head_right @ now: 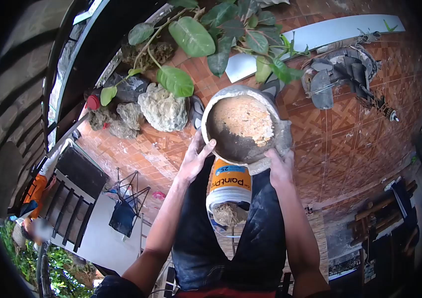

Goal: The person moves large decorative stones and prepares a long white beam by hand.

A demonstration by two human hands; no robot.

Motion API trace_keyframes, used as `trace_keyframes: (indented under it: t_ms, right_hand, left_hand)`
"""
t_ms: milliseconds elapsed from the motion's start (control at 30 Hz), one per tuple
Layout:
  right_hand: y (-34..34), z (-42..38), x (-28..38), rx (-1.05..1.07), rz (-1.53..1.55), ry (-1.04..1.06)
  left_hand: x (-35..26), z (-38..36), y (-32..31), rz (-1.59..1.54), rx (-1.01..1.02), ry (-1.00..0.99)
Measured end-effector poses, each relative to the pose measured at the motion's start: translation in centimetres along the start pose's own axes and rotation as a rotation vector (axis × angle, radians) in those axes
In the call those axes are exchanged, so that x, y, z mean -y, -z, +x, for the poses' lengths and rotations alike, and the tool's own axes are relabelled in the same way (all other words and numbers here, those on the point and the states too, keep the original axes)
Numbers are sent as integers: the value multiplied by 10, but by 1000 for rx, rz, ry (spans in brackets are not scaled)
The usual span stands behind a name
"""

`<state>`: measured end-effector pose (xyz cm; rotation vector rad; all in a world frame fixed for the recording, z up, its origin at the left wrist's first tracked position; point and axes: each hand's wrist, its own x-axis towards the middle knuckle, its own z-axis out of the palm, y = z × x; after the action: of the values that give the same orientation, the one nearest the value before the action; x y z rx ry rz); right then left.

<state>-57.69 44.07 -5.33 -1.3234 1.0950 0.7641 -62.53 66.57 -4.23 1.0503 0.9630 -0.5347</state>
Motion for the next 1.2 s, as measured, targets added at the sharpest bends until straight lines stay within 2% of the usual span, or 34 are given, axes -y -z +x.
trace_keyframes:
  t_ms: [33,67,100,167,233,267,300,333,367,467,567,600,633,700,767,833,900,1033,1100,1200]
  right_hand:
    - [-15,2,-13,-12,3,-3]
    - [-23,14,-33,29,16,-4]
    - [-38,20,-42,69,30,-9]
    - [-64,35,-59,131,27,27]
    - [-97,51,-71,150,14,91]
    - [-112,62,-78,158,25,127]
    - [-128,70,-82,168,37,168]
    - [-141,76,-84,142,0,157]
    - [-154,87,-92,77,-40,231]
    - [-181,119,-108,108,10,275]
    - [-203,137,-107,94,16,282]
    - [-209,141,-106,115,-8,274]
    - [-217,146,-104,141,-31,268]
    - [-229,159,-105,156,-40,253]
    - [-243,165,-107,127,-78,395]
    - [-251,167,-104,97,-50,416]
    - [-253,177,-99,135,-99,259]
    - [-263,188,-92,188,-103,301]
    - [-261,204,-96,226,-71,245]
    - [-262,225,-102,229,-144,240]
  left_hand:
    - [5,0,11,39,-64,15]
    - [25,10,29,94,-91,-126]
    - [31,17,45,138,-128,-183]
    - [33,31,74,170,-166,-131]
    - [42,57,106,229,-226,-181]
    - [50,74,124,353,-275,-201]
    - [48,87,135,384,-279,-332]
    - [45,99,144,505,-342,-325]
    - [42,109,154,626,-406,-314]
    - [19,134,173,768,-417,-308]
    - [1,155,186,754,-401,-271]
    - [0,161,191,755,-406,-388]
    - [-3,169,195,746,-402,-395]
    - [-1,186,207,873,-424,-396]
    - [2,198,215,872,-430,-388]
    - [2,207,222,874,-393,-321]
    - [5,218,231,898,-379,-293]
    - [14,235,243,952,-335,-325]
    - [17,238,243,1065,-336,-198]
    - [22,246,244,1049,-310,-145]
